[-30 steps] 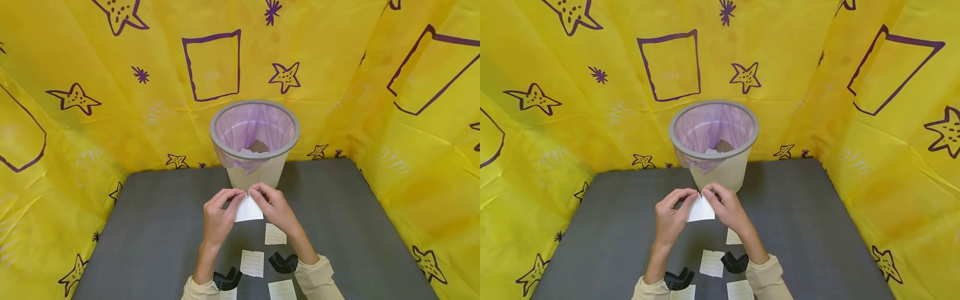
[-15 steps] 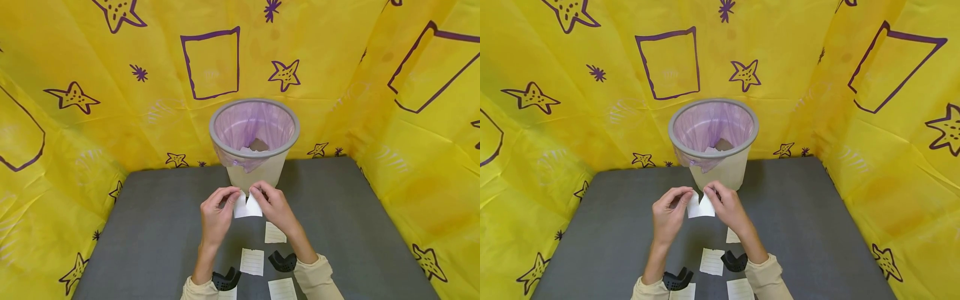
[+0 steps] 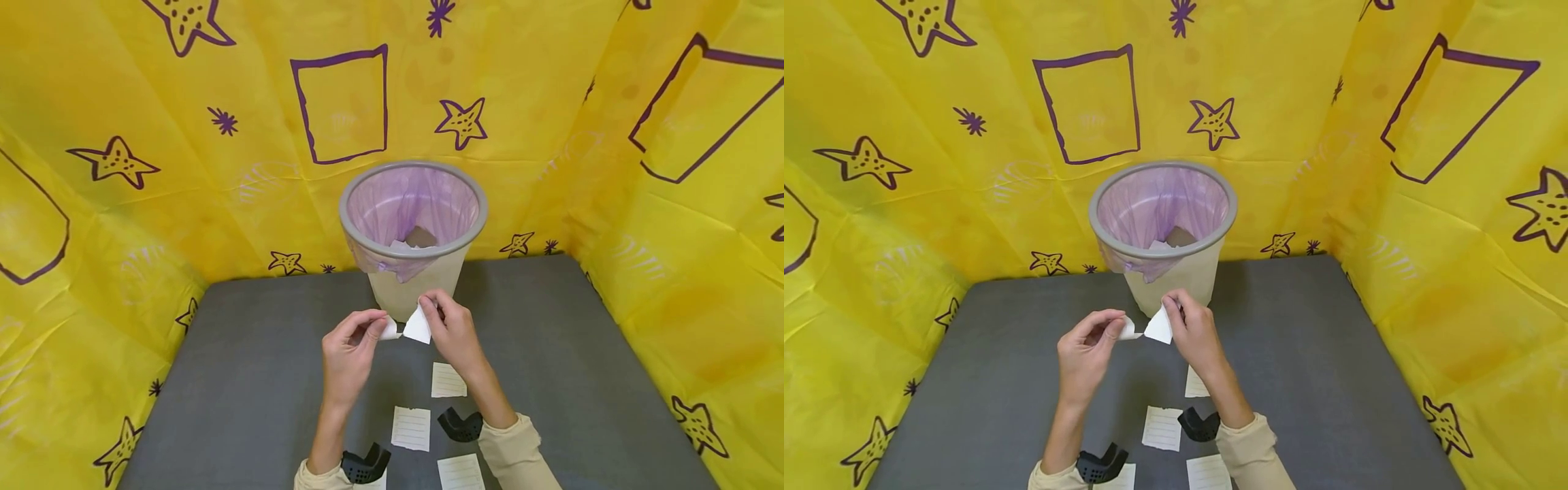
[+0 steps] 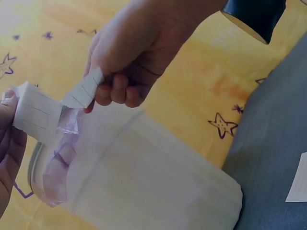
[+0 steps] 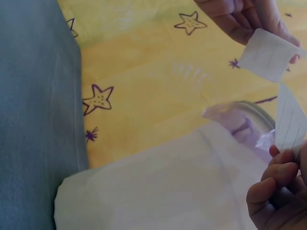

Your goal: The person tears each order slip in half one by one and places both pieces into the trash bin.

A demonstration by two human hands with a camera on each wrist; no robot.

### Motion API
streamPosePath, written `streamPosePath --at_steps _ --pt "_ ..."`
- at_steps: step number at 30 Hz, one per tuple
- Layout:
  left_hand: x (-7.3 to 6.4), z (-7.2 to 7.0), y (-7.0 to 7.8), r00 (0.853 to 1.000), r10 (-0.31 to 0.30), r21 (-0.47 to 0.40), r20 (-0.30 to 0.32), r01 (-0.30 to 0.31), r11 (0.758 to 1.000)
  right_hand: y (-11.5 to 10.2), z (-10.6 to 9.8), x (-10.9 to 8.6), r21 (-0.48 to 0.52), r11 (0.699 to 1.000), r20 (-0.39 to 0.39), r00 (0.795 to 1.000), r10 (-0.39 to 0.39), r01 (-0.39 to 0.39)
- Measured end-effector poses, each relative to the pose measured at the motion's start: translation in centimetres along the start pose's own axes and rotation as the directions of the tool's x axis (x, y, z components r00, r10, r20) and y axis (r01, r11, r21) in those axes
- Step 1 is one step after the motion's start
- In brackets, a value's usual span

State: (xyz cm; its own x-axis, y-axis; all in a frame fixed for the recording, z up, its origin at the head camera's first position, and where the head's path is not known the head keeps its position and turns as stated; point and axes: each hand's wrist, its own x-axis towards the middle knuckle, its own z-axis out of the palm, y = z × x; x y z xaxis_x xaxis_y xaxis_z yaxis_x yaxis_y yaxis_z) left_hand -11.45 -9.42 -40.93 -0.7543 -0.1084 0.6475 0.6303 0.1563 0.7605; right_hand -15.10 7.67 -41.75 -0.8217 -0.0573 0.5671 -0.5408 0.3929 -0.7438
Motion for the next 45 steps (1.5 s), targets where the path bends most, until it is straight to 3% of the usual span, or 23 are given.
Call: streamPosePath --at_steps 4,8,17,20,24,28,32,35,42,45 --pt "-0.2 0.0 0.2 1.000 -0.020 -0.014 0.023 0.021 1.000 0.8 0.1 0.0 -0.033 0.999 -0.036 0.999 -0.015 0.014" --pt "-0.5 -0.2 0.4 0.997 -0.056 -0.025 0.047 0.057 0.998 2.3 0.0 -0.3 -0.087 0.996 -0.068 0.998 0.014 -0.019" --pt "-0.6 -0.8 -0.3 0.977 -0.196 0.076 0.079 0.191 0.979 3.1 -0.5 -0.4 -0.070 0.997 -0.022 0.999 0.038 -0.039" --pt "-0.7 -1.6 -1.1 0.954 -0.286 0.159 0.085 0.270 0.950 3.7 -0.9 -0.4 -0.076 0.995 -0.009 0.998 0.064 -0.065" --pt "-0.7 -3.5 -3.1 0.908 -0.413 0.260 0.068 0.383 0.886 5.2 -2.1 -0.6 -0.075 0.985 0.023 0.987 0.156 -0.154" --pt "-0.7 -6.0 -5.7 0.864 -0.502 0.348 0.031 0.461 0.816 7.6 -3.7 -1.1 -0.083 0.958 0.031 0.960 0.278 -0.275" --pt "-1.2 -8.0 -7.6 0.825 -0.566 0.377 -0.016 0.529 0.760 9.6 -5.2 -2.1 -0.102 0.931 0.024 0.935 0.353 -0.349" --pt "-1.6 -8.7 -8.2 0.810 -0.587 0.379 -0.019 0.549 0.745 10.3 -5.7 -2.5 -0.107 0.930 0.022 0.934 0.356 -0.352" --pt "-1.8 -8.5 -9.8 0.797 -0.604 0.401 0.016 0.548 0.734 11.7 -5.8 -2.9 -0.070 0.973 0.024 0.975 0.222 -0.220" --pt "-2.0 -8.9 -11.1 0.770 -0.637 0.386 0.035 0.578 0.719 12.9 -5.9 -3.0 -0.059 0.978 0.056 0.977 0.205 -0.202"
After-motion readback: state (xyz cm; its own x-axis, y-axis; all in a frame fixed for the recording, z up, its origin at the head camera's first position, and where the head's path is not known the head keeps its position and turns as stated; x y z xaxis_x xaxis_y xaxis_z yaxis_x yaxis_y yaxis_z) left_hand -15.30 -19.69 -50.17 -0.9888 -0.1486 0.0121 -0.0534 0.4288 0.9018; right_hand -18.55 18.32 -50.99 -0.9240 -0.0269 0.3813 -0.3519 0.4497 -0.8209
